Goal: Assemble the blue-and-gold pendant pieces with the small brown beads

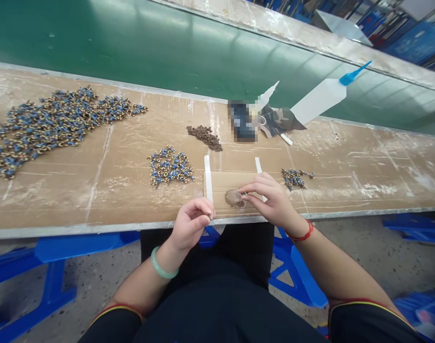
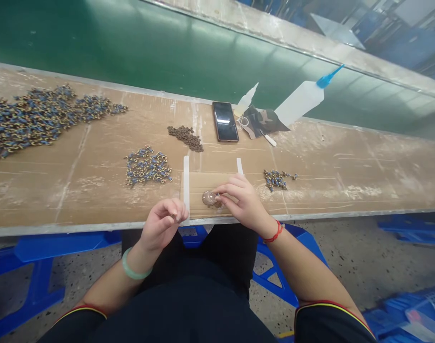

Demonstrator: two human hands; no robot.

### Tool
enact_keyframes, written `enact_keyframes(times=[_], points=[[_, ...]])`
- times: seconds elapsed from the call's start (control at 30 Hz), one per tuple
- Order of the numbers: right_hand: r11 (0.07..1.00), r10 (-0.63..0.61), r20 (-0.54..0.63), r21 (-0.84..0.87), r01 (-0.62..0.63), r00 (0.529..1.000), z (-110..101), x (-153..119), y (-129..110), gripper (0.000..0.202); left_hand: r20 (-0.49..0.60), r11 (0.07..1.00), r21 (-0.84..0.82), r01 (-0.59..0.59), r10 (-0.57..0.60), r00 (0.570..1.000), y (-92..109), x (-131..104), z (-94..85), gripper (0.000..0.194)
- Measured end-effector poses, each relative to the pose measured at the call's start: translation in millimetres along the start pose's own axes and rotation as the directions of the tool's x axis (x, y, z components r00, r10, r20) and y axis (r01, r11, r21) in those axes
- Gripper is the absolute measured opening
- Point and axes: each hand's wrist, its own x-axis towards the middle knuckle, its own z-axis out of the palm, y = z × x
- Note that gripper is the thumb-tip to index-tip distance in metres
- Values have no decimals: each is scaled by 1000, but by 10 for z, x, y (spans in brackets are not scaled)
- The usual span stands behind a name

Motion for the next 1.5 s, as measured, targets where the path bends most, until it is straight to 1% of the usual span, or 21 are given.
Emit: enact_keyframes(times=[0.17, 0.23, 0.33, 0.43, 0.5, 0.6, 0.7, 0.77, 0.9, 1.03, 1.1, 1.17, 1.2, 1.27, 1.3, 1.33, 1.37, 1.4, 1.47, 1.5], points=[[1000, -5, -49, 1, 5, 999, 31, -18, 27, 11, -20, 1000, 8, -30, 30, 999, 3, 12, 20, 38], [1000, -11, -58, 1, 11, 998, 34, -34, 51, 11, -40, 999, 7, -38, 38, 998, 2, 19, 26, 38], [999, 9, -82, -30, -11, 997, 10, -70, 60, 10, -74, 998, 32, -49, 51, 996, -1, 24, 29, 37], [997, 21, -194, -64, -34, 981, -23, -114, -2, 10, -96, 992, 96, -82, 91, 991, 2, 27, 46, 34], [996, 1, -256, -85, -24, 967, -24, -137, -68, 11, -87, 982, 148, -113, 126, 988, 18, 33, 74, 32], [995, -13, -249, -101, -13, 968, 20, -154, -150, 13, -49, 966, 206, -155, 168, 985, 61, 51, 125, 31], [997, 37, -228, -63, -53, 973, 94, -152, -170, 15, -28, 956, 232, -179, 190, 981, 103, 56, 150, 29], [997, 65, -217, -18, -71, 974, 147, -139, -154, 14, -33, 951, 249, -182, 196, 980, 118, 43, 147, 30], [995, 74, -198, 85, -58, 977, 266, -80, -78, 13, -56, 945, 275, -179, 201, 978, 111, 1, 131, 31], [991, 57, -172, 126, -35, 983, 370, -37, 1, 12, -70, 940, 286, -184, 212, 975, 93, -16, 129, 32], [989, 65, -181, 144, -39, 981, 389, -46, 13, 14, -76, 938, 294, -185, 216, 973, 86, -12, 125, 33], [979, 117, -213, 190, -77, 970, 385, -73, -14, 17, -81, 932, 306, -192, 227, 971, 79, -3, 120, 33], [965, 168, -234, 236, -111, 958, 377, -90, -45, 19, -78, 928, 313, -203, 238, 968, 77, 4, 120, 33], [895, 303, -260, 407, -181, 917, 364, -122, -141, 22, -56, 912, 332, -239, 272, 961, 75, 26, 133, 29], [829, 371, -254, 525, -195, 893, 363, -135, -205, 23, -35, 900, 347, -264, 294, 955, 79, 40, 149, 27], [739, 424, -231, 647, -187, 875, 369, -144, -277, 23, -8, 883, 367, -292, 317, 948, 85, 55, 174, 25], [630, 457, -194, 760, -161, 868, 383, -149, -354, 23, 22, 861, 395, -322, 341, 940, 95, 72, 207, 23], [510, 468, -150, 851, -127, 871, 402, -151, -433, 23, 55, 832, 428, -353, 366, 929, 108, 87, 247, 21], [283, 454, -73, 957, -66, 888, 455, -148, -588, 21, 130, 757, 494, -427, 422, 897, 143, 112, 343, 19], [188, 451, -46, 981, -45, 891, 484, -146, -660, 20, 167, 713, 523, -467, 452, 877, 162, 119, 394, 17]])
